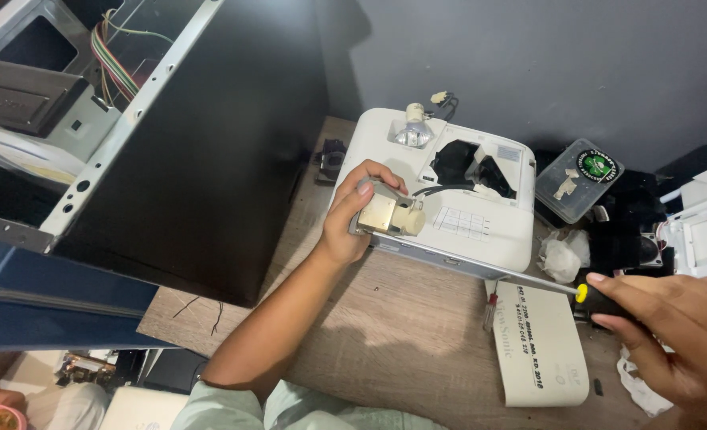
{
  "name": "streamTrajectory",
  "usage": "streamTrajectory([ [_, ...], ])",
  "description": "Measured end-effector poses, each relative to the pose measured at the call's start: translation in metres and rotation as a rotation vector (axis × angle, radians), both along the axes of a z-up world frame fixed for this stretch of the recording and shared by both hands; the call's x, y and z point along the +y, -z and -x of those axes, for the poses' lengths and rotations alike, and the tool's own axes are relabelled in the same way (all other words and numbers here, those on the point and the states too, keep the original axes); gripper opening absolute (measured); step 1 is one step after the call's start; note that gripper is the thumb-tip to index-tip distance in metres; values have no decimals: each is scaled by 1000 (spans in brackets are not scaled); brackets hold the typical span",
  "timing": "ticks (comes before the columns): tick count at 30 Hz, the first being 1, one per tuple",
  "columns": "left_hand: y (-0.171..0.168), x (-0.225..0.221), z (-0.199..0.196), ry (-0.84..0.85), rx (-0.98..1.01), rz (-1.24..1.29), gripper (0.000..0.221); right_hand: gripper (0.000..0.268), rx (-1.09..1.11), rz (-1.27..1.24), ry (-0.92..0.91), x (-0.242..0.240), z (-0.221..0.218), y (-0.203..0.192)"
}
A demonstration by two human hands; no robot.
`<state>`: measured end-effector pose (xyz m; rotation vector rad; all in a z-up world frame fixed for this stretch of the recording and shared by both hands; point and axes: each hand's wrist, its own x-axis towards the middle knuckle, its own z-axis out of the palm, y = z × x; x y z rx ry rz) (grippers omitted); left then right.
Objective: Repairing a projector by unscrewing and inspecting the lamp assembly
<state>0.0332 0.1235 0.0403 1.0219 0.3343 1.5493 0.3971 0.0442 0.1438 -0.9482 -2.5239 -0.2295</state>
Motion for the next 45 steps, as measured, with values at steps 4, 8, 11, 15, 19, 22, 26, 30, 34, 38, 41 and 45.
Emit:
streamTrajectory([
  [4,-1,0,1,21,7,-11,32,40,-2,7,6,0,-1,2],
  [8,0,0,0,14,-4,-24,32,42,0,17,3,3,-5,7],
  [11,-1,-1,1,5,6,-19,31,41,-10,13,3,2,-1,1],
  [15,-3,-4,-1,-40,51,25,31,39,26,-14,-34,4,0,-1],
  [19,-14,-15,2,-227,290,-13,32,38,-48,25,-113,5,3,-25],
  [22,-24,-17,4,-383,450,-101,33,42,-79,10,-112,5,-1,-23],
  [26,-34,-26,1,-438,505,-25,30,44,76,293,173,11,-5,-17],
  [30,-40,-27,-6,-431,512,-8,31,35,-274,768,492,44,-15,-11],
  [34,-35,-24,-7,-424,519,48,31,34,-251,638,350,49,-18,3],
  [38,-34,-21,-10,-442,549,30,30,35,-231,-2,109,52,-19,8],
  [41,-25,-19,-15,-414,534,65,29,35,-273,-411,-25,53,-27,5],
  [45,-7,-8,-9,-457,509,134,29,32,-131,-404,-118,44,-4,-17],
])
